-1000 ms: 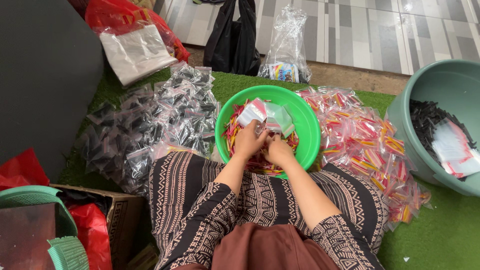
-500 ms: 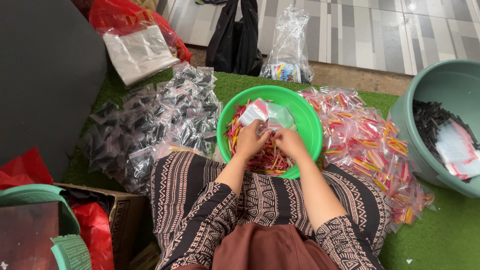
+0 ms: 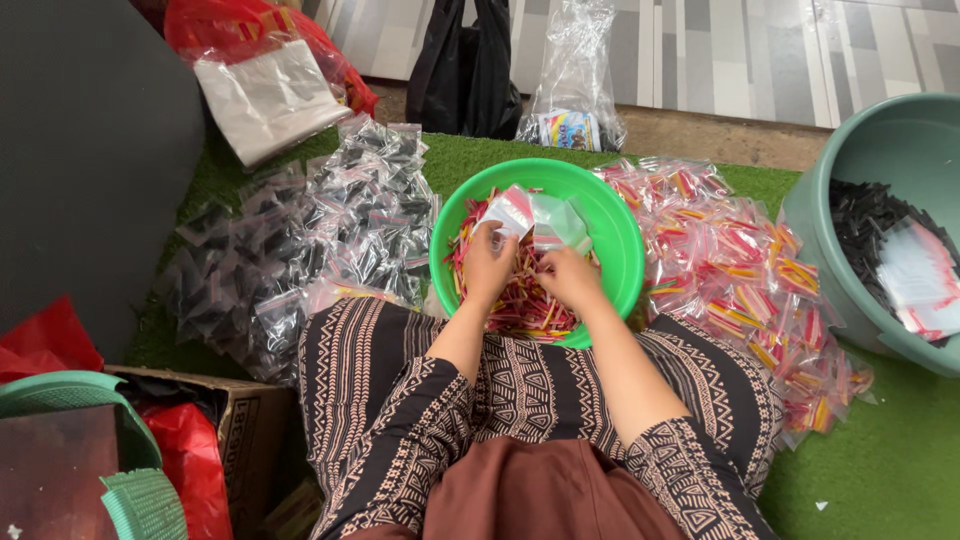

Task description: The person sits on a green mat and repeatedly picks small colorful items from a green bowl, places them into small clear plastic bags, and sets the filled bags aside. The person handles the items and bags by hand throughout the clip.

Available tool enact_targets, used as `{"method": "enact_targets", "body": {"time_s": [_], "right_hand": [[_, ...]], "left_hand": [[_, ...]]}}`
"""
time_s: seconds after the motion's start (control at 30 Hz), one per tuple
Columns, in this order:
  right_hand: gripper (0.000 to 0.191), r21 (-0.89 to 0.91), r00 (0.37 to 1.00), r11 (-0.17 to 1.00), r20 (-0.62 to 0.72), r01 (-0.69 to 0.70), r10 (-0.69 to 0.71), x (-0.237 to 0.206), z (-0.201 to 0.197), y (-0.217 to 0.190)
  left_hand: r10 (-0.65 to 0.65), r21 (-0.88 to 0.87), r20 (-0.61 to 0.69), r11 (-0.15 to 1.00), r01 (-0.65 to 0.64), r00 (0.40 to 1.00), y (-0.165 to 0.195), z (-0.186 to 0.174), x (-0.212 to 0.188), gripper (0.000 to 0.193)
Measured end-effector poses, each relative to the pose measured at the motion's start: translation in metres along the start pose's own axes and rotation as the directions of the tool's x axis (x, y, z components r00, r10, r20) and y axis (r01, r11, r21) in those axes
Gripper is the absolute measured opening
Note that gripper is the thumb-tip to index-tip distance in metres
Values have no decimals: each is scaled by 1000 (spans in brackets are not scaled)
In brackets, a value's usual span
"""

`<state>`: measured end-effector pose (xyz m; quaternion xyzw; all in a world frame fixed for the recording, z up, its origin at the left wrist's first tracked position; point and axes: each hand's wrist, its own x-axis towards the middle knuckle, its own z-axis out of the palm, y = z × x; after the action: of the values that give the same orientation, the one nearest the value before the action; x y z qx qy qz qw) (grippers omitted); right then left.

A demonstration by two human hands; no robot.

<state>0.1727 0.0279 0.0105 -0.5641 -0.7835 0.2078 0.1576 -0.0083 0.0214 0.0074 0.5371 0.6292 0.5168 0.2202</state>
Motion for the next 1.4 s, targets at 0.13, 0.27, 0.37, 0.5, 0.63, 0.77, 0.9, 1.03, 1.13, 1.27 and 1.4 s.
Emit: {"method": "enact_targets", "body": {"time_s": [0.13,0.27,0.37,0.5,0.63,0.77,0.9,1.03,1.13,1.27,1.4], "right_hand": [[19,-167,1000,986,-5,-11,11,-1,14,-10],[14,255,1000,967,-2,-19,20,10,6,5],[30,663,956,712,18,-232,294,16,-9,16],[30,820,938,536,-319,201,136,16,-22,3],[18,790,977,598,-205,135,51,9,-20,-18],[14,468,948,872,-317,141,16,2,-18,-16],[29,-55,988,997,-140,58,-65,-8,-7,-11],[26,-29,987,999,-162,-23,18,-11,10,-10],[16,66,937,996,-348,68,-41,-5,7,-3],[18,739,934,661,-131,-131,331,1,-16,10],[19,895,936,443,-195,47,293,-3,-41,2]], "left_hand": [[-61,-34,16,998,61,998,-6,2,-1,39],[-81,-20,96,996,83,992,-2,0,-3,42],[-62,-102,292,990,95,954,2,-2,-4,53],[102,-164,425,986,-34,899,7,-1,-8,61],[119,-182,414,982,-46,903,9,-2,-9,61],[71,-267,380,963,36,922,10,-6,-7,62],[78,-171,280,985,-30,957,11,-4,-6,61],[70,-164,280,986,-25,957,9,-2,-9,62],[102,-152,284,986,-60,953,10,-3,-10,63],[74,-109,335,993,-40,939,18,-7,-11,63],[159,-50,352,987,-151,922,27,-14,-14,64]]}}
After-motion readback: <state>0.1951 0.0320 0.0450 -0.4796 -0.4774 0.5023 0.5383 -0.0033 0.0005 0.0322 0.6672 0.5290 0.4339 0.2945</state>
